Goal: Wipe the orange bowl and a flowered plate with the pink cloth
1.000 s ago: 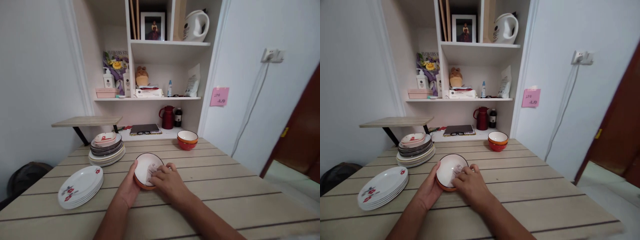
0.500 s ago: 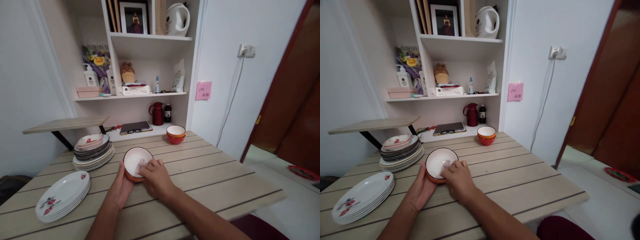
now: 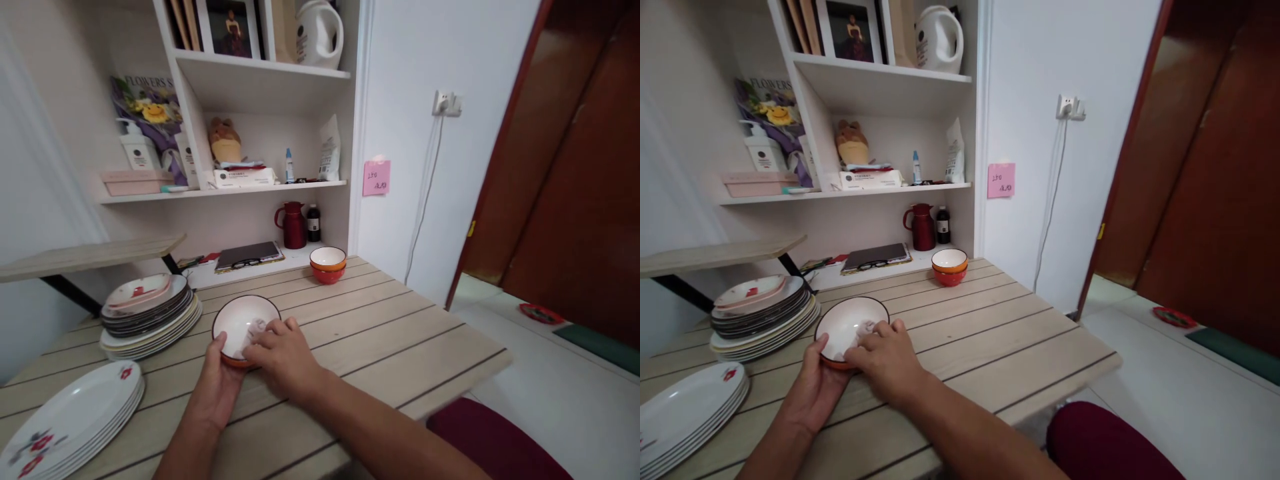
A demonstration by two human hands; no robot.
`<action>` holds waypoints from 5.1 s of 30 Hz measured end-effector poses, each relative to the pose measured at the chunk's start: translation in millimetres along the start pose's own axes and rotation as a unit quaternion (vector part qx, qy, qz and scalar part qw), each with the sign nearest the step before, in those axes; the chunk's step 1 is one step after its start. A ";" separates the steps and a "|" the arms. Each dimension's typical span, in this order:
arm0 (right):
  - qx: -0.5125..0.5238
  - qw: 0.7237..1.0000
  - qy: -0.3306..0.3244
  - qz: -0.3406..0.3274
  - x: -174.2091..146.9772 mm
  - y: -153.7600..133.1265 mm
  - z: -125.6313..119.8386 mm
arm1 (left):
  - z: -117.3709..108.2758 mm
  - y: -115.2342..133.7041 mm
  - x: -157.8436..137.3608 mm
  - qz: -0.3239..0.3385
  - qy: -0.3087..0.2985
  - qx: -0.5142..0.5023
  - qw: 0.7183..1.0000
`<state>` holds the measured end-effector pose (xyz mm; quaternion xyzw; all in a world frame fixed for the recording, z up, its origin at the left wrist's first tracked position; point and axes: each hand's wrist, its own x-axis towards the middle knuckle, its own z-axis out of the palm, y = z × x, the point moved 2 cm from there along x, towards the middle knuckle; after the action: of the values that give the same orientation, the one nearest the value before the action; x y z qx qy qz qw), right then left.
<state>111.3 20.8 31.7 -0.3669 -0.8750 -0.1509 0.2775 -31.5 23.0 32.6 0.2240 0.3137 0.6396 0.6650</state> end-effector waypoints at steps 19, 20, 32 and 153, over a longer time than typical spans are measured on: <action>0.020 0.996 0.076 -0.042 -16.0 13.3 8.0 | -15.3 -3.8 -0.6 -0.014 -0.099 -0.004 0.995; 0.023 0.996 0.072 -0.044 -16.4 11.3 9.1 | -15.8 -3.8 -0.3 -0.010 -0.112 -0.008 0.994; 0.085 0.988 0.114 0.055 -11.6 0.1 9.2 | 0.3 -21.6 -9.8 0.050 -0.151 0.019 0.987; 0.028 0.998 0.003 0.053 -12.7 1.8 9.8 | -2.4 -16.1 -8.8 0.082 -0.111 0.041 0.990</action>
<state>116.3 19.5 16.4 -0.4043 -0.8575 -0.1122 0.2979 -21.6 12.7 20.9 0.3454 0.2444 0.6499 0.6314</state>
